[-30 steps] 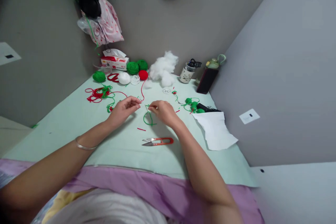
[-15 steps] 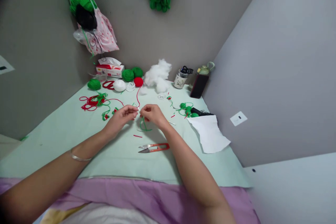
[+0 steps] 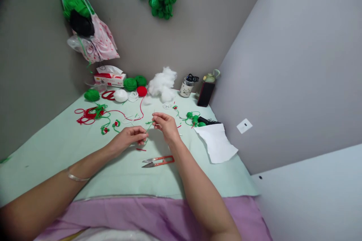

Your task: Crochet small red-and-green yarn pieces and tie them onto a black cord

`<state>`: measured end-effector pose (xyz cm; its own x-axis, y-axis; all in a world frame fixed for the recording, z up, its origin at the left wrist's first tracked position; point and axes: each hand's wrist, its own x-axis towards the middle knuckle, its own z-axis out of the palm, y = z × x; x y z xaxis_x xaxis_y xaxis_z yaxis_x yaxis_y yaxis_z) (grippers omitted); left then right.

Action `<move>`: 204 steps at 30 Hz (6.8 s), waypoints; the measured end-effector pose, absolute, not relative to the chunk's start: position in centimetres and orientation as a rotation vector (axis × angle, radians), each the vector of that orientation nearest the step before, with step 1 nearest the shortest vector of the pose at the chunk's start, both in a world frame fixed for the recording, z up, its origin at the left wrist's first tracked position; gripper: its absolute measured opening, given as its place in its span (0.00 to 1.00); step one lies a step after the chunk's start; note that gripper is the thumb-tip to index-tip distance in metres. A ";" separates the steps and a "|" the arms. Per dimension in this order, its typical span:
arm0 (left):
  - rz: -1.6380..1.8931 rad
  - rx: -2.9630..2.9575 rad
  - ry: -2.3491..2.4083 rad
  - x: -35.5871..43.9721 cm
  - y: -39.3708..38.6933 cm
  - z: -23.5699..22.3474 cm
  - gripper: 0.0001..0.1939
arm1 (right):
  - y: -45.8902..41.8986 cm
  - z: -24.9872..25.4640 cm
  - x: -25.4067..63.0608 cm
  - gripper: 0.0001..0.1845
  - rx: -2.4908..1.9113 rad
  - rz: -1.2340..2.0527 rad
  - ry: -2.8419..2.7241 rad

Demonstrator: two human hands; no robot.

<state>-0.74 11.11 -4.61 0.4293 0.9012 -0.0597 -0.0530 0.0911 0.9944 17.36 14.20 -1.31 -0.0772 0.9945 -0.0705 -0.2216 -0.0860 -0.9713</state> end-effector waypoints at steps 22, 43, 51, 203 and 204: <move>0.897 1.302 0.909 -0.8 10.9 -4.0 0.15 | 24.9 -2.3 24.8 0.20 -1.779 0.836 -1.248; 1.094 1.051 0.845 -1.1 11.1 -3.5 0.19 | 11.4 -1.8 16.7 0.12 -1.115 1.313 -1.586; 1.159 1.200 0.937 -0.8 10.8 -3.4 0.15 | 11.6 -1.4 17.4 0.18 -1.069 1.467 -1.324; 0.945 1.225 0.727 -1.2 10.9 -3.7 0.10 | 11.7 -0.7 20.2 0.09 -0.978 0.440 -2.115; 0.930 1.217 0.718 -1.2 10.8 -3.6 0.10 | 11.7 -0.6 20.2 0.09 -0.981 0.482 -2.108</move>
<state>-1.20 10.82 -3.58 0.4596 0.8879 0.0214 -0.2032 0.0817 0.9757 20.18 11.68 -0.64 -0.4266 0.7715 0.4720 0.4896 0.6358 -0.5967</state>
